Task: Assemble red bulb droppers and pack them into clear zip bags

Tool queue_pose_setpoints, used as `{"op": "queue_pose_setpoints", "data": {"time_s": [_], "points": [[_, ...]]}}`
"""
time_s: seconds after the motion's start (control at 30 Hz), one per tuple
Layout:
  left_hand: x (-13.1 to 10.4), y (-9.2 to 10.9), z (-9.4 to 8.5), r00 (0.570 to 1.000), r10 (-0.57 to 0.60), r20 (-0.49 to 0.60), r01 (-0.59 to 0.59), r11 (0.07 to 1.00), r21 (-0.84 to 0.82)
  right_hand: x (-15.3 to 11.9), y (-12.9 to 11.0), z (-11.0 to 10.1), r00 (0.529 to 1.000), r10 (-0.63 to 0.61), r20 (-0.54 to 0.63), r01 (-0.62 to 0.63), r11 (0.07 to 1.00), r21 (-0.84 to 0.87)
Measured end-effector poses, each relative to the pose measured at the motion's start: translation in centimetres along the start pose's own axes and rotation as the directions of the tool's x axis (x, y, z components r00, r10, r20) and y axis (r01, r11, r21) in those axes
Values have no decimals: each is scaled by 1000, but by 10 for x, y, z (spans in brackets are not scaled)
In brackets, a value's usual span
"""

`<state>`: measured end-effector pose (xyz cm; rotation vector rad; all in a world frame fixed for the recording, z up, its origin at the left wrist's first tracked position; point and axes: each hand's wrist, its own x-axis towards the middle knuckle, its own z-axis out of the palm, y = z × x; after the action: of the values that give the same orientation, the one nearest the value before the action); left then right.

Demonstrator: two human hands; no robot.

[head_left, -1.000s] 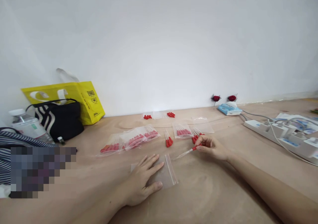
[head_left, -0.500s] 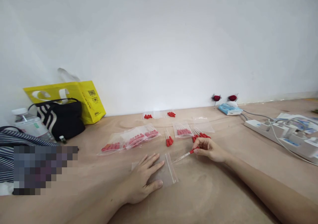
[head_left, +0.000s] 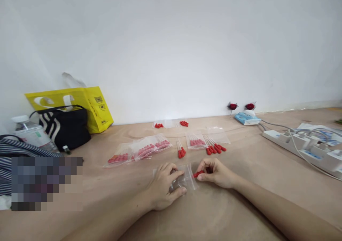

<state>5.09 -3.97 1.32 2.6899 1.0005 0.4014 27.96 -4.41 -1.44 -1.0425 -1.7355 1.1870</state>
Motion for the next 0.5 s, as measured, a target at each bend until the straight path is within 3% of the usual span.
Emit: {"op": "queue_pose_setpoints", "data": {"time_s": [0.17,0.3,0.4,0.5], "points": [[7,2,2,999,46,-25,-46,999,28,-1,1,3,999,-2,54,7,997,-79],[-3,-4,-16,991,85,103,-77,993,-84,-2,3,-4,999,-9,52,16,992,-125],[-18,-12,-26,977,82,197,-60,992,-114,-1,7,-10,998,13,60,-11,1000,-23],[-27,-20,-24,973,77,217,-56,994,-98,1,6,-12,998,36,51,-41,992,117]]}}
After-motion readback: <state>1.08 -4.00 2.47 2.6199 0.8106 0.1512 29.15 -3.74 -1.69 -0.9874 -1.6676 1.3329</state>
